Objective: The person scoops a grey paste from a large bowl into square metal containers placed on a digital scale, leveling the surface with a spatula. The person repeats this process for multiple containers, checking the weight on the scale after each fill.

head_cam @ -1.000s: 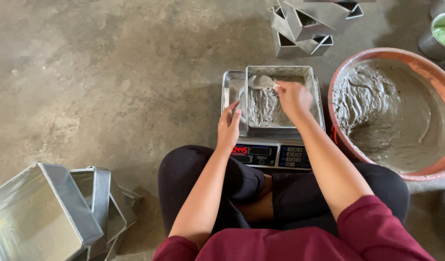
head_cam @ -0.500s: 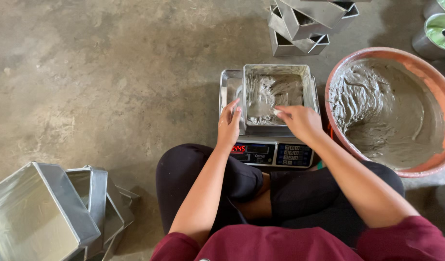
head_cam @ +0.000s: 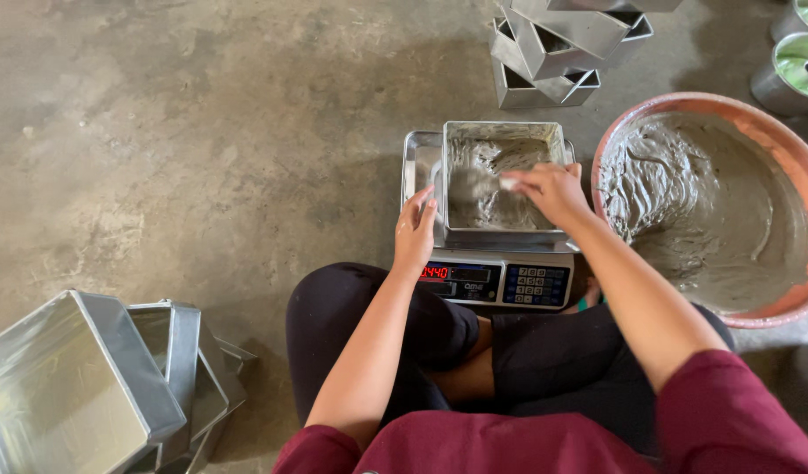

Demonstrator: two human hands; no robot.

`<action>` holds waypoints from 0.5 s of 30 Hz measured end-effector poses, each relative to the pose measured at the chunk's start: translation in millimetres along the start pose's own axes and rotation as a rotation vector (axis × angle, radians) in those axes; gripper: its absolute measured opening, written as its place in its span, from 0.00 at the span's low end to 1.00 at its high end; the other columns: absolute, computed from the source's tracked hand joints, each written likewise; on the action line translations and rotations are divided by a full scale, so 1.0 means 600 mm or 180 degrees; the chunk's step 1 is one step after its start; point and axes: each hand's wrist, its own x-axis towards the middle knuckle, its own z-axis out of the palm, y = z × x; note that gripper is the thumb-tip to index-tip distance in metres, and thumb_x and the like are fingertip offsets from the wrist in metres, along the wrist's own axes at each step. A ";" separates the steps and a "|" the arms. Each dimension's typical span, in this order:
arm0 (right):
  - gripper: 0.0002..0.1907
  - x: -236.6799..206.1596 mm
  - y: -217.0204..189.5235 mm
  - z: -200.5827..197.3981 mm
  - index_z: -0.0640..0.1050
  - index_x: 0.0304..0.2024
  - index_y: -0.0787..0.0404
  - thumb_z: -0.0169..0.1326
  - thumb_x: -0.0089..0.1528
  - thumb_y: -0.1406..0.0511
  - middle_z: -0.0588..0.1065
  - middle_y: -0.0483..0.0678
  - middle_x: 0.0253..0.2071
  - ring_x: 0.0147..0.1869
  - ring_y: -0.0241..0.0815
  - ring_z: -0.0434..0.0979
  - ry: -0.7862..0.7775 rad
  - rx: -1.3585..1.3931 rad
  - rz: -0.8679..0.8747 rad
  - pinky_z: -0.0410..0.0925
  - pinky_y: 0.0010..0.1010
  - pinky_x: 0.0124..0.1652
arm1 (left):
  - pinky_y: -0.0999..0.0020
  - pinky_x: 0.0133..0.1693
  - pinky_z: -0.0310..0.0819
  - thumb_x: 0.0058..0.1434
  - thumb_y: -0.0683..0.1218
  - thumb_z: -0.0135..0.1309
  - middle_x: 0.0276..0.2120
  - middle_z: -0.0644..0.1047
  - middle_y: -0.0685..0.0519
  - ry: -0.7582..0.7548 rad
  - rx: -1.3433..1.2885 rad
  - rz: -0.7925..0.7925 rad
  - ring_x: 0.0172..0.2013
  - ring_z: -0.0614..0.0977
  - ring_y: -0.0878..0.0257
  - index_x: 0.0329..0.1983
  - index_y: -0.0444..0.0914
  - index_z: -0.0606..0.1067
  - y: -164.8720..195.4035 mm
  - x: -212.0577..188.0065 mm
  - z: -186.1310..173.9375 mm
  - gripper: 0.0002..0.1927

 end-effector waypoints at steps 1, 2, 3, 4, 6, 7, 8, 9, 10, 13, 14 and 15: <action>0.16 0.008 -0.003 0.004 0.81 0.57 0.33 0.51 0.68 0.53 0.75 0.43 0.29 0.38 0.39 0.73 0.0137 0.0053 0.0198 0.57 0.42 0.53 | 0.65 0.60 0.66 0.71 0.54 0.50 0.59 0.75 0.47 0.0018 -0.0020 0.0079 0.58 0.76 0.60 0.62 0.39 0.74 -0.002 -0.001 0.000 0.21; 0.16 0.021 -0.009 0.009 0.81 0.58 0.35 0.52 0.68 0.53 0.76 0.45 0.30 0.36 0.41 0.73 0.0288 0.0112 0.0389 0.59 0.42 0.51 | 0.65 0.60 0.66 0.71 0.54 0.49 0.59 0.75 0.48 0.0030 0.0122 0.0065 0.58 0.76 0.60 0.62 0.40 0.74 -0.003 -0.001 -0.001 0.21; 0.16 0.032 -0.016 0.009 0.82 0.58 0.37 0.53 0.68 0.53 0.76 0.46 0.31 0.35 0.43 0.73 0.0446 0.0177 0.0580 0.61 0.42 0.50 | 0.66 0.60 0.66 0.71 0.54 0.49 0.59 0.74 0.48 0.0039 0.0270 0.0056 0.58 0.75 0.60 0.63 0.40 0.74 -0.003 -0.001 -0.003 0.21; 0.15 0.039 -0.021 0.006 0.82 0.57 0.37 0.54 0.69 0.53 0.77 0.47 0.32 0.34 0.43 0.75 0.0470 0.0318 0.0794 0.63 0.41 0.45 | 0.66 0.60 0.66 0.71 0.54 0.48 0.60 0.74 0.49 0.0040 0.0411 0.0038 0.58 0.75 0.60 0.63 0.40 0.74 -0.004 -0.002 -0.005 0.21; 0.14 0.043 -0.024 0.001 0.82 0.56 0.37 0.54 0.69 0.53 0.79 0.49 0.35 0.33 0.45 0.77 0.0495 0.0589 0.1249 0.67 0.40 0.37 | 0.65 0.61 0.66 0.71 0.54 0.48 0.59 0.74 0.48 0.0054 0.0444 0.0015 0.58 0.76 0.59 0.63 0.40 0.74 -0.003 -0.002 -0.004 0.22; 0.15 0.038 -0.022 -0.002 0.82 0.57 0.36 0.54 0.69 0.52 0.79 0.51 0.32 0.31 0.46 0.76 0.0166 0.0585 0.1431 0.67 0.40 0.35 | 0.65 0.61 0.66 0.71 0.54 0.48 0.59 0.75 0.48 0.0063 0.0466 0.0001 0.58 0.76 0.59 0.63 0.41 0.74 -0.002 -0.002 -0.005 0.22; 0.15 0.030 -0.019 -0.011 0.81 0.58 0.36 0.54 0.69 0.52 0.79 0.53 0.30 0.29 0.46 0.75 -0.0173 0.0577 0.1614 0.67 0.41 0.34 | 0.65 0.61 0.66 0.72 0.55 0.47 0.59 0.75 0.48 0.0055 0.0512 0.0041 0.59 0.76 0.58 0.63 0.41 0.74 -0.001 -0.002 -0.004 0.22; 0.16 0.021 -0.015 -0.019 0.80 0.59 0.35 0.54 0.69 0.51 0.79 0.55 0.28 0.27 0.47 0.74 -0.0512 0.0563 0.1795 0.66 0.42 0.32 | 0.65 0.61 0.66 0.72 0.55 0.47 0.60 0.75 0.48 0.0046 0.0554 0.0082 0.59 0.76 0.58 0.63 0.41 0.74 0.000 -0.001 -0.002 0.22; 0.16 0.010 -0.012 -0.027 0.80 0.58 0.34 0.54 0.68 0.51 0.80 0.54 0.29 0.27 0.45 0.74 -0.0682 0.0531 0.1559 0.67 0.41 0.33 | 0.64 0.62 0.66 0.72 0.56 0.47 0.60 0.75 0.48 0.0034 0.0595 0.0126 0.60 0.76 0.58 0.63 0.41 0.74 0.002 -0.001 -0.001 0.22; 0.17 -0.034 0.008 -0.062 0.80 0.56 0.33 0.54 0.65 0.50 0.82 0.48 0.34 0.26 0.41 0.74 -0.1158 0.0409 0.1032 0.68 0.38 0.37 | 0.64 0.63 0.64 0.71 0.56 0.47 0.62 0.72 0.47 -0.0096 0.0112 -0.0049 0.61 0.74 0.58 0.65 0.41 0.73 0.009 -0.002 0.004 0.24; 0.18 -0.043 0.013 -0.073 0.80 0.56 0.32 0.53 0.64 0.50 0.82 0.45 0.37 0.26 0.40 0.75 -0.1301 0.0360 0.0969 0.68 0.38 0.40 | 0.64 0.62 0.64 0.71 0.57 0.46 0.62 0.72 0.48 -0.0116 0.0207 -0.0089 0.61 0.74 0.58 0.65 0.41 0.73 0.011 -0.003 0.004 0.24; 0.18 -0.049 0.016 -0.079 0.80 0.55 0.31 0.53 0.62 0.50 0.82 0.42 0.40 0.26 0.40 0.76 -0.1444 0.0314 0.0903 0.68 0.37 0.43 | 0.64 0.62 0.64 0.71 0.57 0.46 0.62 0.72 0.48 -0.0134 0.0305 -0.0127 0.62 0.74 0.58 0.65 0.41 0.73 0.014 -0.004 0.004 0.24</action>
